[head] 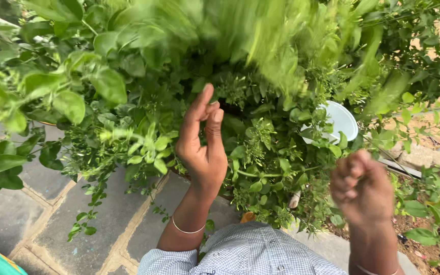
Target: The person picks small white flower buds from a green bush by hand and places them into a small white plastic container.
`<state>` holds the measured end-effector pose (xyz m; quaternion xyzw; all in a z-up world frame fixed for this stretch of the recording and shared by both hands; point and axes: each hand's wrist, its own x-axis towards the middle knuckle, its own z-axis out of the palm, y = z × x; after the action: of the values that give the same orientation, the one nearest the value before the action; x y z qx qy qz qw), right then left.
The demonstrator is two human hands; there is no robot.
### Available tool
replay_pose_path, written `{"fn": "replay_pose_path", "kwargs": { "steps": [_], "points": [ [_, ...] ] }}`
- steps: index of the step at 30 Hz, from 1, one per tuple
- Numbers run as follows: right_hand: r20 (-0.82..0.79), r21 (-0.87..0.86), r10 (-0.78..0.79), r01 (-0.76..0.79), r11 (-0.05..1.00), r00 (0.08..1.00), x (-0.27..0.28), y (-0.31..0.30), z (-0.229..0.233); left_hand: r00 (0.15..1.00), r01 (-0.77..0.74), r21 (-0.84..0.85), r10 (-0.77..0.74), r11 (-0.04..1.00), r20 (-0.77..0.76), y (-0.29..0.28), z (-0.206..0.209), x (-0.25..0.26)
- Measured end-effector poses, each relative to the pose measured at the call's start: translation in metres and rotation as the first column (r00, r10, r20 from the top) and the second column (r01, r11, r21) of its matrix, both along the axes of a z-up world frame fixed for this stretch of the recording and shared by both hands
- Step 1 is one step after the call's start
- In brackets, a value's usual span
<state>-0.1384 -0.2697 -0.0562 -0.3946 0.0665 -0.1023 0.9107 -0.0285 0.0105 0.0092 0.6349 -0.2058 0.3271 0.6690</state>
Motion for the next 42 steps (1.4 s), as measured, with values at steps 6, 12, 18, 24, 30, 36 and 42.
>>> {"fn": "replay_pose_path", "kwargs": {
  "steps": [6, 12, 18, 24, 30, 36, 42],
  "points": [
    [0.098, -0.195, -0.264, 0.279, 0.940, 0.959, 0.022, -0.064, 0.018, 0.982, -0.145, 0.309, 0.099, 0.940, 0.160, -0.018, 0.031, -0.027],
    [0.040, -0.935, -0.567, 0.231, 0.269, 0.823, 0.120, -0.124, 0.009, 0.986, -0.108, 0.536, 0.022, 0.837, 0.165, -0.047, 0.024, -0.048],
    [-0.170, -0.976, -0.256, -0.198, -0.087, 0.952, 0.152, -0.102, 0.006, 0.992, -0.079, 0.550, 0.012, 0.832, 0.125, -0.068, 0.014, -0.058],
    [-0.137, -0.964, -0.051, -0.145, -0.222, 0.989, 0.141, -0.088, 0.013, 0.994, -0.085, 0.554, 0.032, 0.828, 0.105, -0.073, 0.016, -0.070],
    [-0.037, -0.991, -0.095, -0.049, -0.122, 0.995, 0.137, -0.094, 0.019, 0.991, 0.001, 0.588, -0.077, 0.809, 0.105, -0.106, 0.011, -0.039],
    [-0.087, -0.996, -0.195, -0.081, 0.039, 0.977, 0.130, -0.089, 0.029, 0.998, 0.066, 0.598, -0.042, 0.799, -0.055, -0.189, 0.032, 0.086],
    [-0.067, -0.983, -0.216, -0.028, 0.179, 0.974, 0.117, -0.087, 0.036, 0.896, 0.146, 0.433, 0.067, 0.890, -0.439, -0.160, 0.036, 0.112]
  ]
}}
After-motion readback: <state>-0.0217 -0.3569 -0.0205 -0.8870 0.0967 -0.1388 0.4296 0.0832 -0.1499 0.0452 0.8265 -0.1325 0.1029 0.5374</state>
